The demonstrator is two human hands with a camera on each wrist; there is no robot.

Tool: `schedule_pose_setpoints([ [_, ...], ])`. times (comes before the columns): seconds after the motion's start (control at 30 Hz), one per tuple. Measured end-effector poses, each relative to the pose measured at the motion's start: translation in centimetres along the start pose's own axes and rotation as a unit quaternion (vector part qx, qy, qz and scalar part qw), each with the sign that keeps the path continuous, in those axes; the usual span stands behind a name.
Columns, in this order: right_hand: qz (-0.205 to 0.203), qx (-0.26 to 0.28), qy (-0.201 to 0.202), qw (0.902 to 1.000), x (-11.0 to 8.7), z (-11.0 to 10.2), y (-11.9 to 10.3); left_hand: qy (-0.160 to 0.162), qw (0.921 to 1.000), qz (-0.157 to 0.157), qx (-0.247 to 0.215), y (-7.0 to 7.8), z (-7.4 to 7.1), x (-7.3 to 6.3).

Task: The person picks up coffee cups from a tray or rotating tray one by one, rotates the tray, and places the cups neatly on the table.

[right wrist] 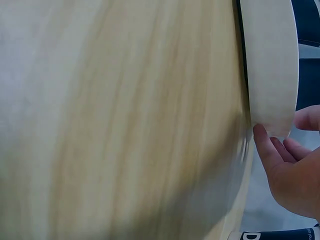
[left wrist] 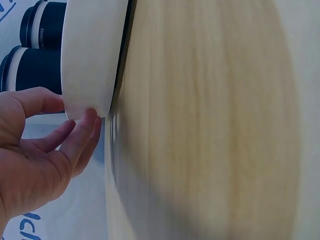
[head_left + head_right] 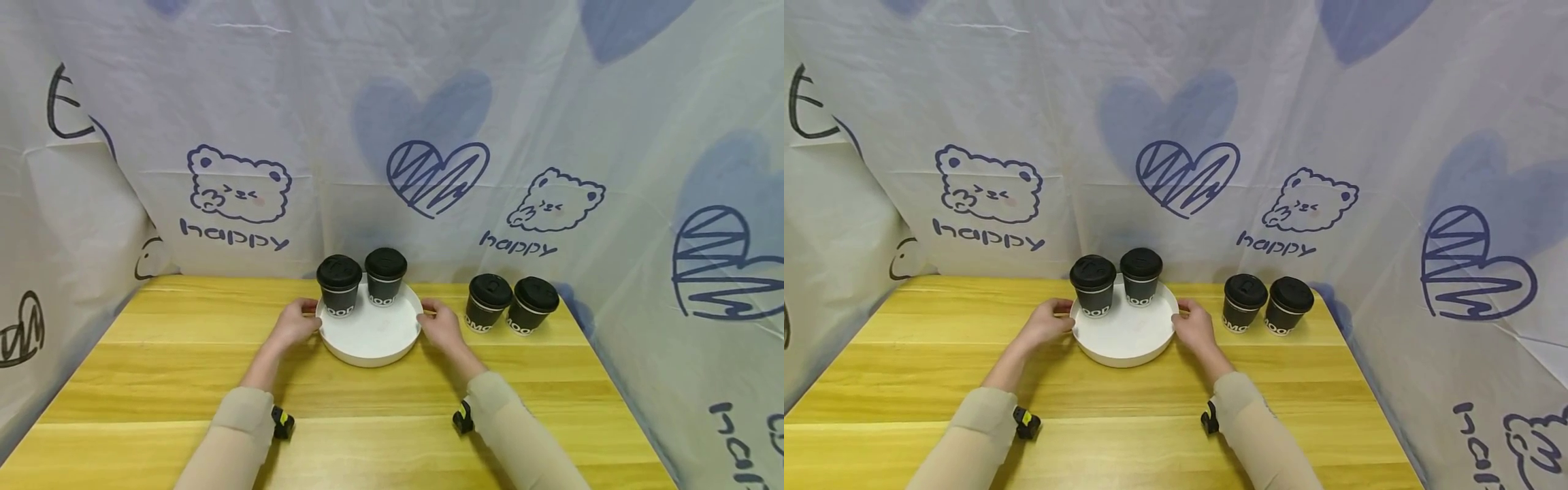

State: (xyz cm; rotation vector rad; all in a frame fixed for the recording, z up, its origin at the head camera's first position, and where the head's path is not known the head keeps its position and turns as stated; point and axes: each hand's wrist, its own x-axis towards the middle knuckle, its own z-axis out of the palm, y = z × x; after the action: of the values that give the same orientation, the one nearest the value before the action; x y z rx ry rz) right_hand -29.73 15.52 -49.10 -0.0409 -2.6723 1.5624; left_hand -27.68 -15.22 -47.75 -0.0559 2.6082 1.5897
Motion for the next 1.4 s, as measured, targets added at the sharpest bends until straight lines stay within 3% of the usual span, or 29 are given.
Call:
schedule_pose_setpoints([
  [0.27,-0.014,-0.008,0.0,0.9999,-0.5,0.0,0.1,0.003,1.0,-0.005,0.003,0.0,0.1,-0.1],
  [0.8,0.011,0.017,-0.028,0.9994,-1.6,-0.4,0.1,0.003,0.9996,-0.005,0.029,0.8,0.2,-1.1],
  [1.4,0.023,0.053,-0.031,0.9979,-2.7,-0.4,0.3,-0.004,0.9983,0.004,0.059,0.6,0.8,-1.0],
])
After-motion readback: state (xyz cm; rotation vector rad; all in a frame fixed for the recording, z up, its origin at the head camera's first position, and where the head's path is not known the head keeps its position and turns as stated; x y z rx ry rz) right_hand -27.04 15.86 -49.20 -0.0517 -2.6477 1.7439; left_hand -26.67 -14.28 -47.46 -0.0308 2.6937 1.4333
